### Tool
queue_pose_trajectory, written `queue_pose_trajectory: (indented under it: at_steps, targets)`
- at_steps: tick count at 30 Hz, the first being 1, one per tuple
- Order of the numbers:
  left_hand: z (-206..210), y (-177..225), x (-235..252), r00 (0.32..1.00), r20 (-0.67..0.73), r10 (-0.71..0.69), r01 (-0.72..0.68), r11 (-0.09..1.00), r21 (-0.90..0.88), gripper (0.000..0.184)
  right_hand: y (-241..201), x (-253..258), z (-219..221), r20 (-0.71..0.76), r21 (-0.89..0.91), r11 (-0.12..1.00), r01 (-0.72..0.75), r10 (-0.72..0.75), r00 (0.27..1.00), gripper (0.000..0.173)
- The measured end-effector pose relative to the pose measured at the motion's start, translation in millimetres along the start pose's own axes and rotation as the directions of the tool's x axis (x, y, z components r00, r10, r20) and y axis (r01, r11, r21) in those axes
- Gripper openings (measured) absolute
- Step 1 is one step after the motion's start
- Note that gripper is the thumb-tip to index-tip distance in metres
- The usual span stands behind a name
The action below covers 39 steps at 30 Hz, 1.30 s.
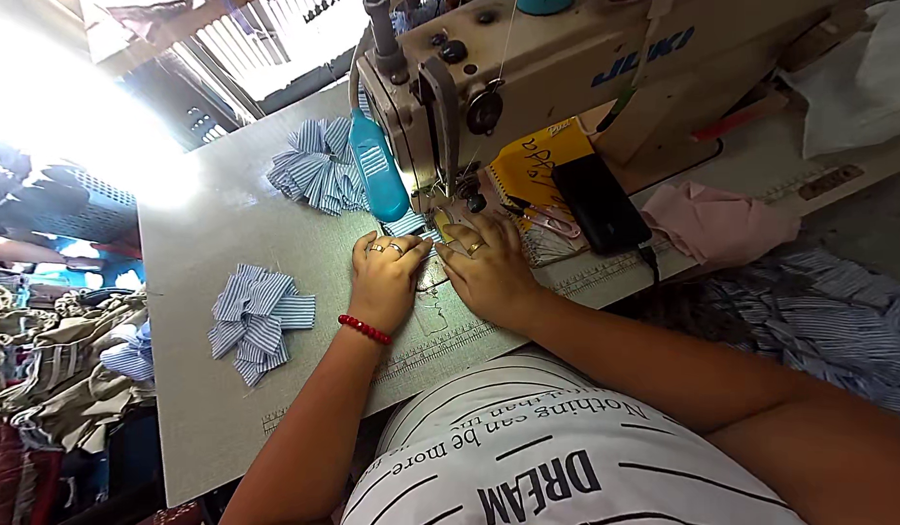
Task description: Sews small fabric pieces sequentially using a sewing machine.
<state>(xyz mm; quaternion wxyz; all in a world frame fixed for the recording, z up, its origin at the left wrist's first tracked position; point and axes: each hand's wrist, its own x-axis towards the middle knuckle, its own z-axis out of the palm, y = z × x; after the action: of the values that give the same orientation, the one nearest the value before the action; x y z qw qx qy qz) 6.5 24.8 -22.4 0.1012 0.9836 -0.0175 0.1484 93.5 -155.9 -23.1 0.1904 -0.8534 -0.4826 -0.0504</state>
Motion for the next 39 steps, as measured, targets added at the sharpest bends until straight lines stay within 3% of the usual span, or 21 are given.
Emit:
queue_pose_trajectory:
  at_steps: [25,39]
  targets:
    - [1,-9,4,1.0,0.002,0.003,-0.003,0.999,-0.053,0.036,-1,3,1,0.025,0.006,0.999,-0.035,0.035,0.999,0.041]
    - [0,-14,10,0.999,0.028,-0.027,0.029,0.998,-0.062,0.039,-3,6,-6,0.175,-0.002,0.996,-0.094,0.092,0.98,0.051]
